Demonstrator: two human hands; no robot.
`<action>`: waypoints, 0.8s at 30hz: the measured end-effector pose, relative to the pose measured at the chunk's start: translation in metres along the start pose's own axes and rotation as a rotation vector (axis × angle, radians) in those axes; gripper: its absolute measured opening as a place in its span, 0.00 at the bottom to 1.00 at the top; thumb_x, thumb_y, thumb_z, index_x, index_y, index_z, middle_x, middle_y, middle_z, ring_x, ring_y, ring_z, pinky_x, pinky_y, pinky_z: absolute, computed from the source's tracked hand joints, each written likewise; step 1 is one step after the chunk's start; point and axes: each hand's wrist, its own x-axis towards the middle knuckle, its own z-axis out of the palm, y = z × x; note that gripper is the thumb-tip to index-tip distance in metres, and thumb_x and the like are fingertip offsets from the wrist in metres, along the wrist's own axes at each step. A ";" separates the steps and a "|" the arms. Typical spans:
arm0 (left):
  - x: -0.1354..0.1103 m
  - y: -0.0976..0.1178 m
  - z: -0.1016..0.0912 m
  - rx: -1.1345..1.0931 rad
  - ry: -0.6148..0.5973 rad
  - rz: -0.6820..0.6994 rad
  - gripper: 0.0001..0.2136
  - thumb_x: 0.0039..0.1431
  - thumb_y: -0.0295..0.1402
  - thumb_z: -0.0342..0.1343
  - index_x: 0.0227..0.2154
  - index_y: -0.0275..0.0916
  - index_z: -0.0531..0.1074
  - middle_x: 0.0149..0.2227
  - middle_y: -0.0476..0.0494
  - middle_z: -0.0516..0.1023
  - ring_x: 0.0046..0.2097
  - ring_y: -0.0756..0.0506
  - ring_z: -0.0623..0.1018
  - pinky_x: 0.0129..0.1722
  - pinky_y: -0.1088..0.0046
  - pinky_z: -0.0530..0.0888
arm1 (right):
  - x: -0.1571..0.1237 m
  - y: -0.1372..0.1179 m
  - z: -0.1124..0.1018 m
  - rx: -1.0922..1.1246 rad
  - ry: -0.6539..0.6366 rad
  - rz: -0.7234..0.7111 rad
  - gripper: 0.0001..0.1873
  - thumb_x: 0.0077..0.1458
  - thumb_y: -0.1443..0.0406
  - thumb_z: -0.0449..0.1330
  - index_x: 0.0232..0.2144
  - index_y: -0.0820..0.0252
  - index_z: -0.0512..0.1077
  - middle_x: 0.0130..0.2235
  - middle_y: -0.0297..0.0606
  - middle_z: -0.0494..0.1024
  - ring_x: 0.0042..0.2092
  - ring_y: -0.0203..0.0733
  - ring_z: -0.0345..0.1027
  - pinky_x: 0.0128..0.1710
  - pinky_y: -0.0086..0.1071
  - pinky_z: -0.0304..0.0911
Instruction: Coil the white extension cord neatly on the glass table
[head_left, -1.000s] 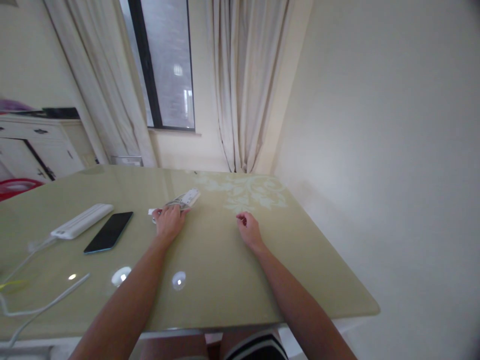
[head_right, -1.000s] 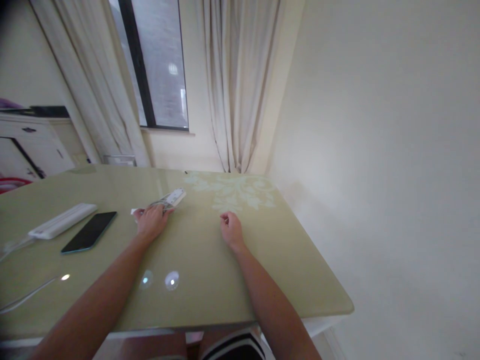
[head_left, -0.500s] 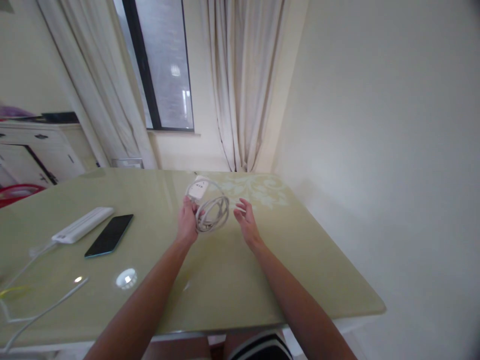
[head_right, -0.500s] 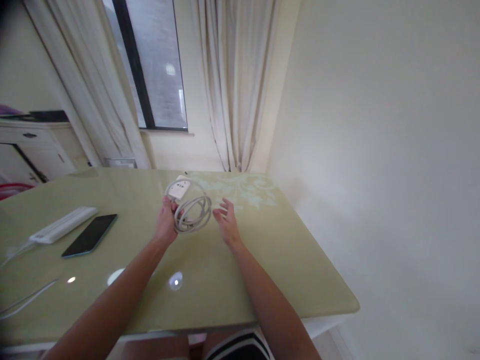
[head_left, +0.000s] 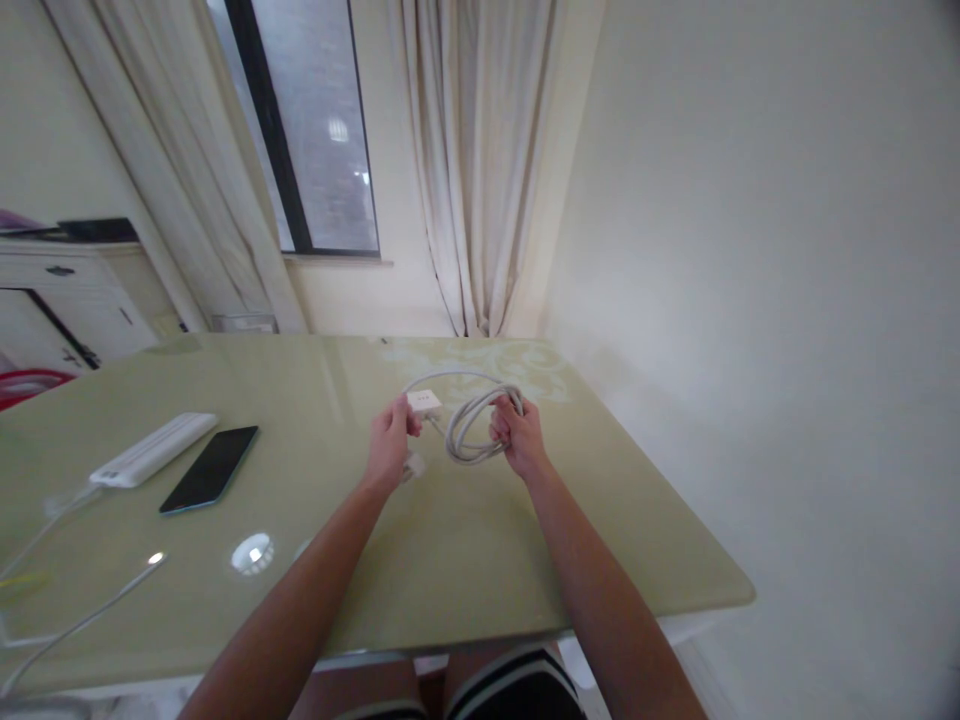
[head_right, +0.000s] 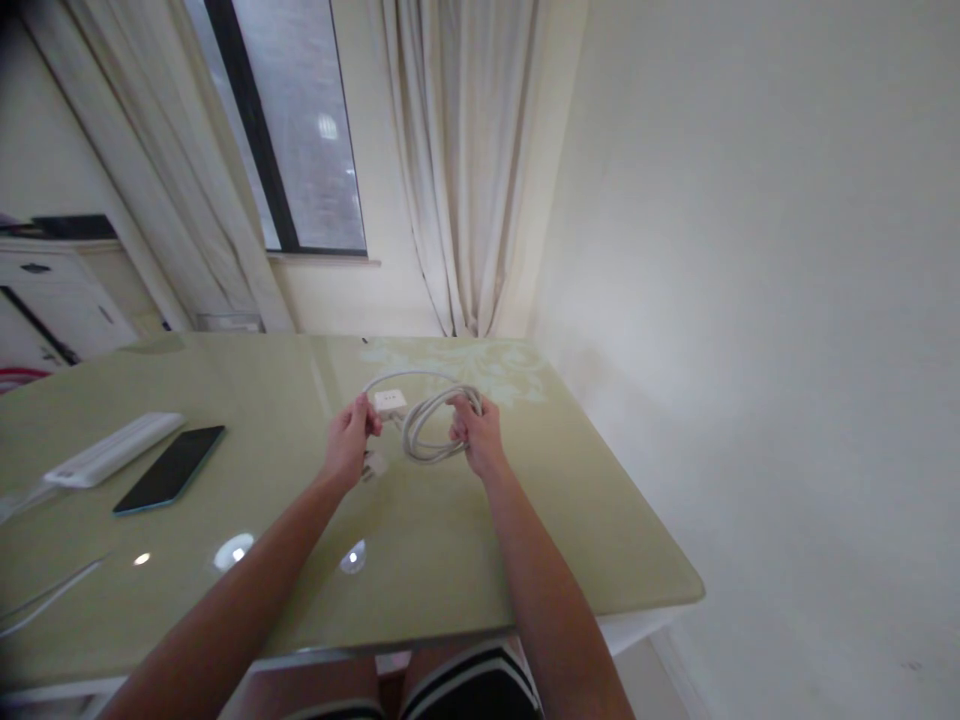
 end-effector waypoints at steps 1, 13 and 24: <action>0.003 0.002 -0.006 0.067 -0.001 0.071 0.27 0.66 0.58 0.49 0.21 0.40 0.66 0.21 0.49 0.67 0.25 0.49 0.67 0.26 0.74 0.64 | 0.000 -0.004 -0.003 0.051 -0.015 0.016 0.25 0.48 0.46 0.74 0.30 0.59 0.73 0.16 0.19 0.54 0.17 0.25 0.44 0.15 0.21 0.53; 0.016 -0.015 -0.019 0.679 0.000 0.209 0.21 0.71 0.43 0.45 0.52 0.36 0.77 0.42 0.36 0.80 0.45 0.39 0.78 0.49 0.62 0.74 | 0.004 0.004 -0.012 0.390 0.009 0.302 0.32 0.59 0.42 0.65 0.22 0.56 0.56 0.16 0.19 0.47 0.18 0.26 0.31 0.13 0.20 0.33; -0.026 0.004 0.006 0.734 -0.550 0.533 0.21 0.73 0.48 0.45 0.45 0.42 0.79 0.41 0.38 0.82 0.44 0.41 0.80 0.47 0.66 0.72 | 0.005 0.004 -0.020 0.462 0.096 0.130 0.30 0.58 0.44 0.67 0.24 0.56 0.59 0.17 0.18 0.46 0.17 0.26 0.36 0.16 0.19 0.42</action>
